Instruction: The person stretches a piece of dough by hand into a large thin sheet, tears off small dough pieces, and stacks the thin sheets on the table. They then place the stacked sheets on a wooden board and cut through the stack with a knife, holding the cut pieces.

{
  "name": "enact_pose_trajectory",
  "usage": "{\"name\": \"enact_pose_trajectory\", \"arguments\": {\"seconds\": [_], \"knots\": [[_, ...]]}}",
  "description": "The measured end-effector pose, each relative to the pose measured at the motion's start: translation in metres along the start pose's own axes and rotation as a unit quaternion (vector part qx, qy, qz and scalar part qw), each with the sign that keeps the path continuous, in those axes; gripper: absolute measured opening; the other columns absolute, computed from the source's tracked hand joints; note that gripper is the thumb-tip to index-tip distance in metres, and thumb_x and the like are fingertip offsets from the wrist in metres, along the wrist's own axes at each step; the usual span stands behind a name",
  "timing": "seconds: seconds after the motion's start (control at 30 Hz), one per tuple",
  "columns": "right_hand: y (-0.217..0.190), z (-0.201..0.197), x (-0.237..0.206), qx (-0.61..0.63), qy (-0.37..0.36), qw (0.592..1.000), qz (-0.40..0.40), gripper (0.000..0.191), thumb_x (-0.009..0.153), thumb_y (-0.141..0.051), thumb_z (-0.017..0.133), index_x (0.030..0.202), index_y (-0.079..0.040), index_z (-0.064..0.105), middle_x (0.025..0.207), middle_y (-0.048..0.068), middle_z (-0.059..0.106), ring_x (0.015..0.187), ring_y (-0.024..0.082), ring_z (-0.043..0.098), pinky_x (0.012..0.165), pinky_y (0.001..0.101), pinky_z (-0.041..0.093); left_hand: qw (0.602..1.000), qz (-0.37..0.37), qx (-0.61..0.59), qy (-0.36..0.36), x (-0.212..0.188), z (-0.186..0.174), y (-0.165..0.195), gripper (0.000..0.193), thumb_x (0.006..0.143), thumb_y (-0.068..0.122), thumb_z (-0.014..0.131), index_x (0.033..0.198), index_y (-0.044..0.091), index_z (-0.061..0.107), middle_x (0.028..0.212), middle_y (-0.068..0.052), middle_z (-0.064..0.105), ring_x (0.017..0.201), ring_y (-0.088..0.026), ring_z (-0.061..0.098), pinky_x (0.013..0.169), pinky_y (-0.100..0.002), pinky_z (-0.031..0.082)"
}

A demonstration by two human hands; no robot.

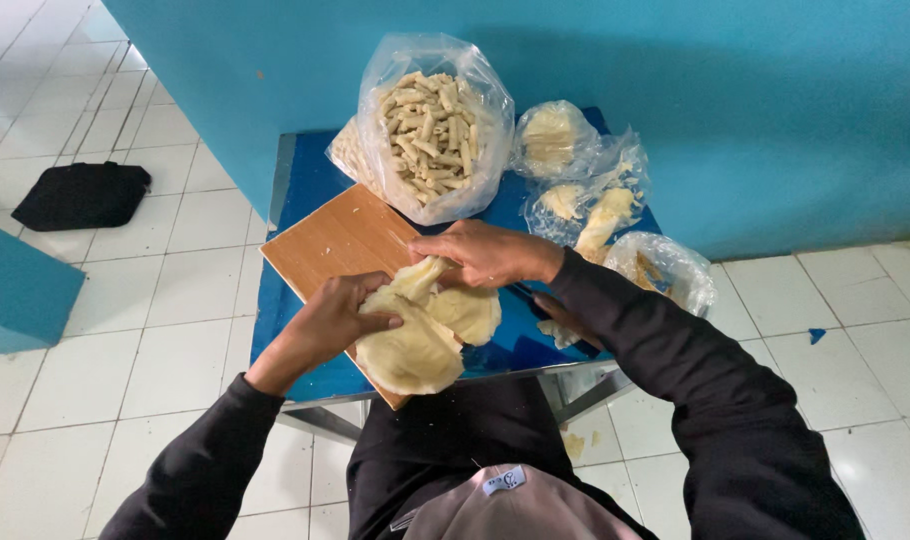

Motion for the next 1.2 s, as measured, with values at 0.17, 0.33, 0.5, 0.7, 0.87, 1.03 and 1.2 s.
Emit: {"name": "enact_pose_trajectory", "arguments": {"seconds": [0.17, 0.33, 0.5, 0.7, 0.87, 1.03, 1.2], "knots": [[-0.011, -0.002, -0.005, 0.038, -0.008, 0.999, -0.031, 0.037, 0.09, -0.023, 0.078, 0.118, -0.008, 0.059, 0.096, 0.01, 0.074, 0.089, 0.023, 0.074, 0.073, 0.0369, 0.054, 0.984, 0.113, -0.126, -0.052, -0.002, 0.004, 0.02, 0.034, 0.09, 0.019, 0.079, 0.117, -0.001, 0.071, 0.096, -0.004, 0.076, 0.087, -0.007, 0.066, 0.071, -0.025, 0.056], [-0.014, 0.005, -0.011, 0.117, -0.037, 0.991, -0.048, 0.036, 0.093, -0.029, 0.081, 0.112, -0.008, 0.059, 0.096, 0.007, 0.068, 0.089, 0.011, 0.062, 0.076, 0.0329, 0.052, 0.974, -0.073, -0.171, -0.128, 0.0, 0.013, -0.009, 0.042, 0.084, 0.022, 0.075, 0.123, 0.005, 0.068, 0.096, -0.002, 0.076, 0.082, -0.01, 0.07, 0.063, -0.029, 0.059], [-0.017, 0.014, -0.004, 0.153, -0.033, 0.986, -0.06, 0.038, 0.094, -0.03, 0.079, 0.115, -0.007, 0.057, 0.097, 0.007, 0.063, 0.09, 0.008, 0.055, 0.076, 0.031, 0.05, 0.973, -0.029, -0.189, -0.132, 0.014, 0.018, -0.015, 0.039, 0.086, 0.02, 0.076, 0.119, 0.001, 0.069, 0.1, -0.003, 0.077, 0.09, -0.009, 0.07, 0.078, -0.028, 0.059], [-0.007, 0.01, -0.005, 0.104, 0.056, 0.993, 0.001, 0.04, 0.093, -0.033, 0.076, 0.117, -0.008, 0.056, 0.095, 0.005, 0.069, 0.083, 0.01, 0.062, 0.074, 0.0312, 0.052, 0.993, 0.005, -0.104, -0.062, 0.022, 0.01, -0.025, 0.031, 0.088, 0.021, 0.077, 0.109, -0.001, 0.072, 0.09, -0.005, 0.074, 0.083, -0.008, 0.064, 0.073, -0.028, 0.054], [-0.001, 0.009, -0.007, 0.085, 0.091, 0.992, 0.022, 0.039, 0.094, -0.034, 0.075, 0.114, -0.008, 0.055, 0.093, 0.007, 0.07, 0.082, 0.014, 0.066, 0.074, 0.0325, 0.052, 0.995, 0.019, -0.092, -0.03, 0.019, 0.007, -0.026, 0.028, 0.088, 0.02, 0.077, 0.107, 0.0, 0.072, 0.084, -0.003, 0.072, 0.079, -0.007, 0.061, 0.069, -0.028, 0.053], [0.003, 0.01, -0.006, 0.105, 0.096, 0.99, 0.025, 0.038, 0.093, -0.033, 0.075, 0.111, -0.007, 0.053, 0.092, 0.007, 0.068, 0.083, 0.015, 0.065, 0.076, 0.0326, 0.052, 0.987, -0.021, -0.158, -0.017, 0.019, 0.01, -0.036, 0.025, 0.089, 0.016, 0.075, 0.109, 0.001, 0.073, 0.083, -0.003, 0.07, 0.075, -0.008, 0.06, 0.063, -0.028, 0.05], [-0.001, 0.008, -0.007, 0.122, 0.102, 0.987, 0.019, 0.036, 0.093, -0.029, 0.076, 0.109, -0.007, 0.053, 0.095, 0.006, 0.067, 0.088, 0.011, 0.062, 0.079, 0.0309, 0.051, 0.984, -0.004, -0.177, -0.003, 0.016, 0.008, -0.038, 0.022, 0.09, 0.013, 0.075, 0.106, -0.001, 0.072, 0.083, -0.003, 0.071, 0.076, -0.006, 0.062, 0.064, -0.026, 0.052]]}}
Point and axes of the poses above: each hand's wrist, its own x-axis towards the middle knuckle, its own z-axis out of the palm, y = z × x, the point moved 8 cm from there along x, towards the middle knuckle
